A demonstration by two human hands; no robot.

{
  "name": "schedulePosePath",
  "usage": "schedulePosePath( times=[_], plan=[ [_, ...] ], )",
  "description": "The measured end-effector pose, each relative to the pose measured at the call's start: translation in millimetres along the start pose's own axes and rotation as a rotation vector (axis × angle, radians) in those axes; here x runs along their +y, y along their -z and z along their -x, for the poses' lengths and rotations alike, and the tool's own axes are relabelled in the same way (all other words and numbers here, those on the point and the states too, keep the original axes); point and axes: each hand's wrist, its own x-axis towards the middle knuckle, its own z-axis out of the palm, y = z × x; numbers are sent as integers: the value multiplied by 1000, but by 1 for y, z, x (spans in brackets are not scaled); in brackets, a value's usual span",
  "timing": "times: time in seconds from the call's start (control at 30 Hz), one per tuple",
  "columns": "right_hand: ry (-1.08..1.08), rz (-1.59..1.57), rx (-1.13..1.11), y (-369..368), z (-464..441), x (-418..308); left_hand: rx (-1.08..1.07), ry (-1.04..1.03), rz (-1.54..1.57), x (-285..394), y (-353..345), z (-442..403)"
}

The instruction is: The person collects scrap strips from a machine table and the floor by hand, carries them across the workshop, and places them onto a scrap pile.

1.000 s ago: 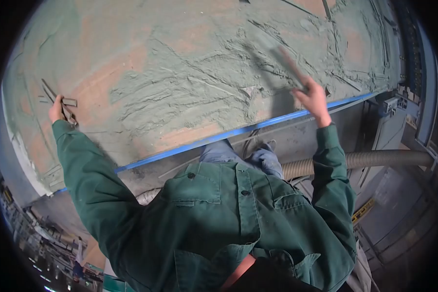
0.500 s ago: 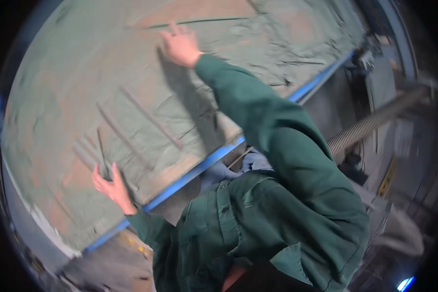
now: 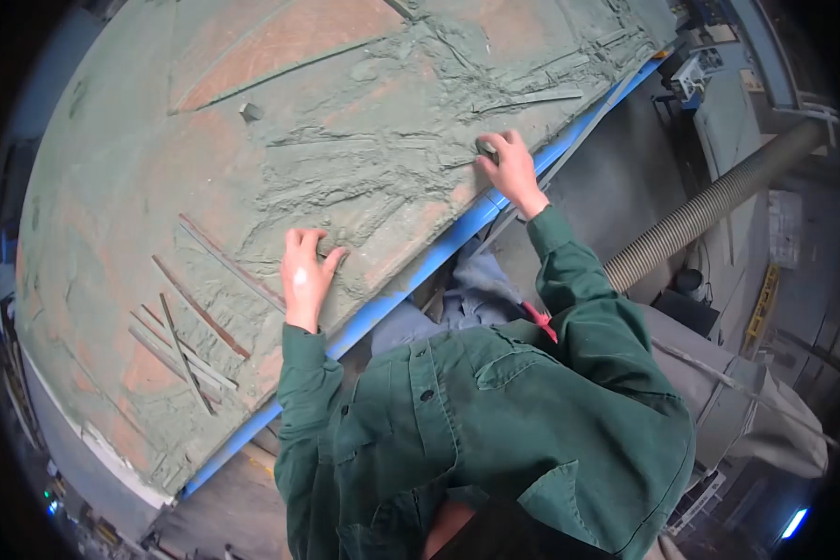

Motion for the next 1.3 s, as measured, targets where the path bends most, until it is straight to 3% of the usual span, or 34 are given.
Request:
schedulePosePath(
  times=[0.03,0.07,0.17,0.2,0.27,0.33,0.37,0.43,0.47,0.53,0.6,0.63,0.73,0.83,0.97,1.13,1.2,1.3],
  plan=[
    [-43,-206,-101,1,3,15,-46,36,8,8,-1,-1],
    [9,-182,-111,4,-1,28,-82,77,17,14,-5,-2],
    [84,-194,-45,16,-29,61,83,73,-159,25,-22,-9],
    [44,-262,-72,21,-38,71,108,157,-86,37,-31,-15],
    [-40,-476,-141,20,-56,102,184,5,88,72,-56,-36],
    [-414,-968,-469,42,-67,113,145,-134,26,121,-86,-63],
    [-440,-1105,-426,43,-69,124,16,-76,-24,153,-99,-75],
    [-661,-1298,-405,69,-72,145,-37,-123,-14,178,-136,-87],
    [-664,-1338,-370,79,-76,162,-60,-138,-23,193,-148,-98],
    [-517,-1101,-214,88,-91,210,-78,-64,134,215,-166,-111],
    [-324,-708,-59,94,-116,257,125,-157,243,223,-185,-122],
    [-269,-491,2,107,-125,266,84,-144,205,234,-187,-131],
    [-115,-252,28,111,-148,276,18,-244,-46,264,-208,-166],
    [-263,-97,237,107,-188,310,62,-415,-265,269,-238,-198],
    [-408,117,-30,113,-220,349,79,-393,-318,268,-259,-215],
    [-310,22,-4,110,-221,341,161,-233,-346,258,-249,-227],
    [-137,-105,61,104,-215,330,262,-126,-62,270,-238,-231],
    [-44,-400,-67,114,-206,275,-118,333,893,272,-250,-256]
  ],
)
